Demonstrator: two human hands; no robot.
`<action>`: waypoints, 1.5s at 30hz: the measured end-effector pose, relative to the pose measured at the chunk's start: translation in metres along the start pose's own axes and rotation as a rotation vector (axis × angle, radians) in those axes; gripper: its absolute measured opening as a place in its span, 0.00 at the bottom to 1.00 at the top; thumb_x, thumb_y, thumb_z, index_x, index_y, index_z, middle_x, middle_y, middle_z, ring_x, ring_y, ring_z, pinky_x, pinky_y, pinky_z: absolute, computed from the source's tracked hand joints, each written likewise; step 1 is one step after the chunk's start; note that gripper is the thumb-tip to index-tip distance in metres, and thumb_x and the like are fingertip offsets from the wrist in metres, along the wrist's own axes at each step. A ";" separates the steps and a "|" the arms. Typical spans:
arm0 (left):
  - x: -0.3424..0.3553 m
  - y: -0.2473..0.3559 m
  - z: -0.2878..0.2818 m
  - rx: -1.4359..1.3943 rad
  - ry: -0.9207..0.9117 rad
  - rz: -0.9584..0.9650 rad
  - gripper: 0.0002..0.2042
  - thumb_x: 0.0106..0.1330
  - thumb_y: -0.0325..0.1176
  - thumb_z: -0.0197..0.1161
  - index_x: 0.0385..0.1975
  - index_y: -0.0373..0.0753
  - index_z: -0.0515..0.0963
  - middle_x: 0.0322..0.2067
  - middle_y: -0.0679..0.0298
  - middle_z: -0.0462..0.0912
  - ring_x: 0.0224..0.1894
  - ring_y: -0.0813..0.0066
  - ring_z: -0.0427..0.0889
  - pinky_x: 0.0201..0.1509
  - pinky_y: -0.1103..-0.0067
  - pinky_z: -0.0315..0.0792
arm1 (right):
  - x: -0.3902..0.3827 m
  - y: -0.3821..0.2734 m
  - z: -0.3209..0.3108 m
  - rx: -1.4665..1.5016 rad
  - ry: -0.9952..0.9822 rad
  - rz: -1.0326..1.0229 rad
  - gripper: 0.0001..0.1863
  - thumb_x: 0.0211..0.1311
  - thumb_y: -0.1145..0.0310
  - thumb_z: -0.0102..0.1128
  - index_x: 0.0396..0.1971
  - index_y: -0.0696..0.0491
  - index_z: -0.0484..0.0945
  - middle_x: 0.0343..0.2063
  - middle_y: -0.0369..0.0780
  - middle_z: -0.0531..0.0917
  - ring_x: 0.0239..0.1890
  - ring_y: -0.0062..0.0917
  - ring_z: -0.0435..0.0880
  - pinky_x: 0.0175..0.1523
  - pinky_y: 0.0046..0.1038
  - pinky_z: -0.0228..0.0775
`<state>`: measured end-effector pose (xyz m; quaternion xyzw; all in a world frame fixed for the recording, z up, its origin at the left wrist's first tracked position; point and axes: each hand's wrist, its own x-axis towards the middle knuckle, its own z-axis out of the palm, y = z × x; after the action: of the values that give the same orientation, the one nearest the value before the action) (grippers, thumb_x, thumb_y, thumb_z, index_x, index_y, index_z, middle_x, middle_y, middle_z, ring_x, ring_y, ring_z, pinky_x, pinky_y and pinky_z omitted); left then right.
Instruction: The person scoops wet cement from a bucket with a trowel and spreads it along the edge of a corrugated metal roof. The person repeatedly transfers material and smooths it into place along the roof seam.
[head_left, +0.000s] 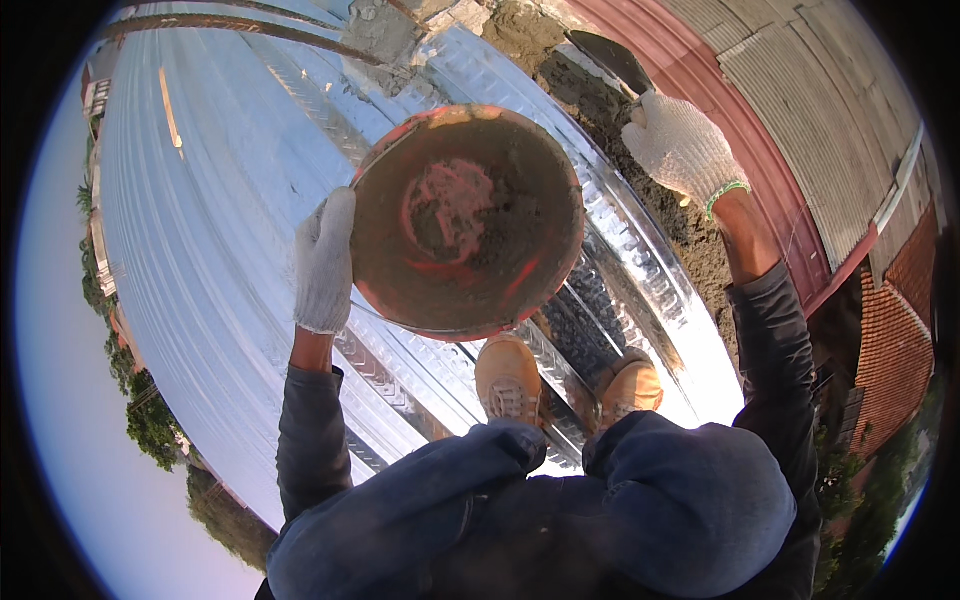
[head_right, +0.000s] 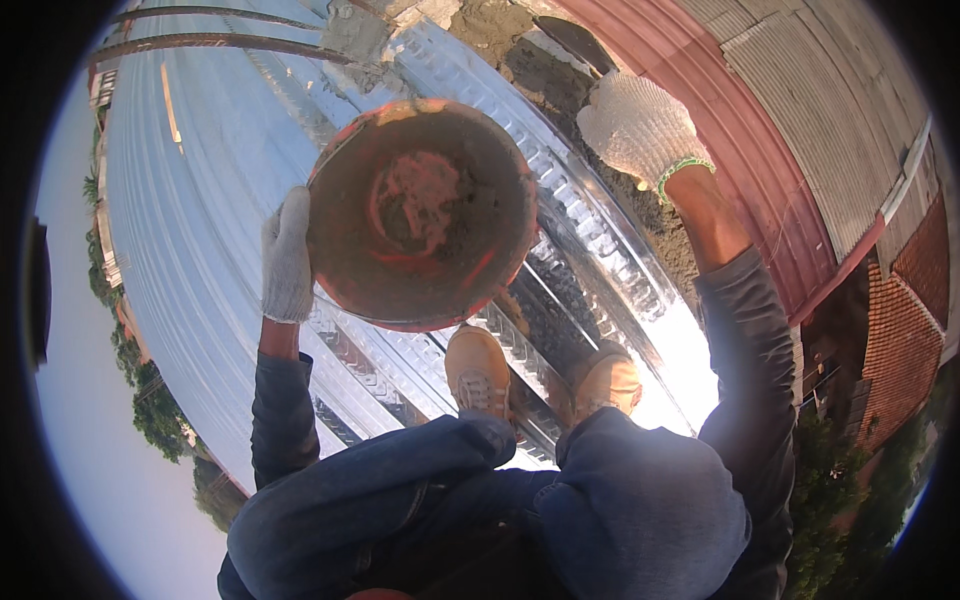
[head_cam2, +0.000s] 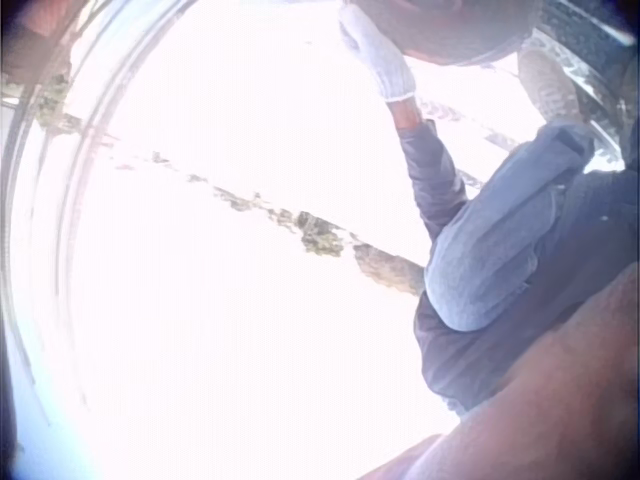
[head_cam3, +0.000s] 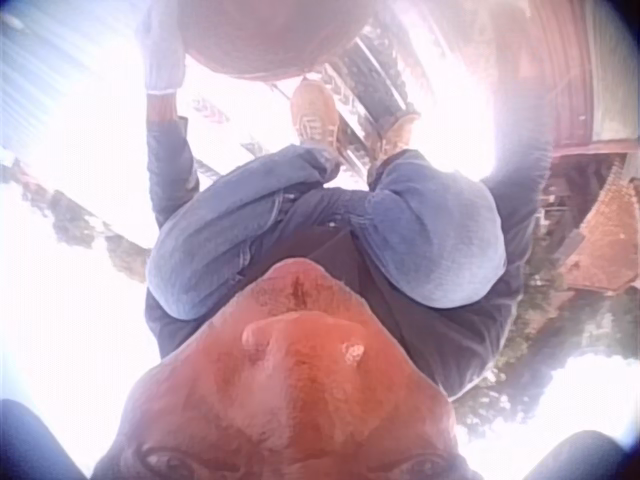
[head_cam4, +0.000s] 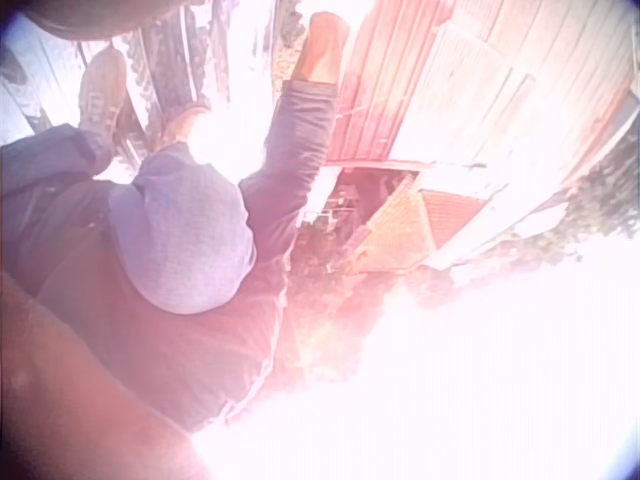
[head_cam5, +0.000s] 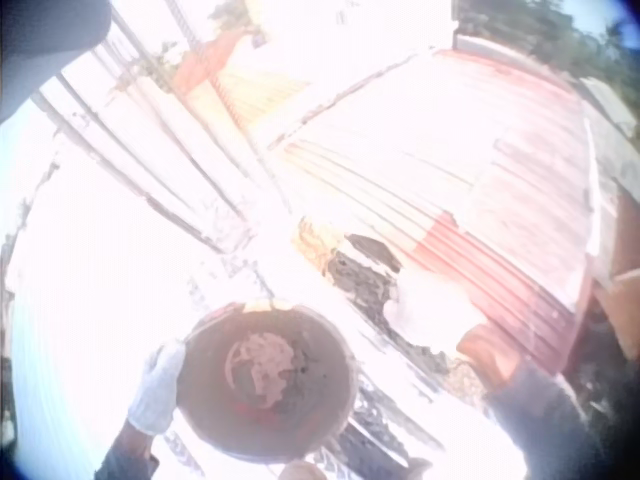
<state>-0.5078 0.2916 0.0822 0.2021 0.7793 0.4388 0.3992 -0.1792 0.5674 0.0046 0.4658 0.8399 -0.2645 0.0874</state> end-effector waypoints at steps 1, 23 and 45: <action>0.000 -0.002 -0.001 0.002 -0.005 0.003 0.25 0.88 0.50 0.63 0.61 0.31 0.86 0.47 0.70 0.88 0.47 0.85 0.82 0.52 0.81 0.78 | 0.003 -0.004 -0.004 -0.026 -0.028 -0.004 0.24 0.73 0.57 0.58 0.49 0.64 0.89 0.41 0.58 0.93 0.44 0.54 0.96 0.53 0.52 0.90; -0.002 -0.006 -0.002 0.029 0.015 0.036 0.22 0.89 0.49 0.62 0.58 0.33 0.86 0.46 0.72 0.86 0.45 0.87 0.79 0.49 0.83 0.76 | 0.057 -0.020 0.032 0.015 0.309 -0.170 0.21 0.77 0.53 0.61 0.50 0.58 0.85 0.40 0.54 0.92 0.47 0.55 0.92 0.55 0.53 0.85; -0.005 -0.001 0.006 -0.013 0.020 0.024 0.20 0.89 0.48 0.62 0.56 0.34 0.86 0.42 0.75 0.84 0.43 0.87 0.77 0.48 0.83 0.74 | 0.050 -0.046 0.040 0.020 0.145 -0.259 0.19 0.66 0.61 0.63 0.44 0.60 0.94 0.41 0.60 0.93 0.49 0.55 0.95 0.56 0.52 0.88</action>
<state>-0.5000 0.2904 0.0818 0.2043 0.7777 0.4507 0.3877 -0.2488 0.5636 -0.0322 0.3721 0.8945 -0.2473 -0.0131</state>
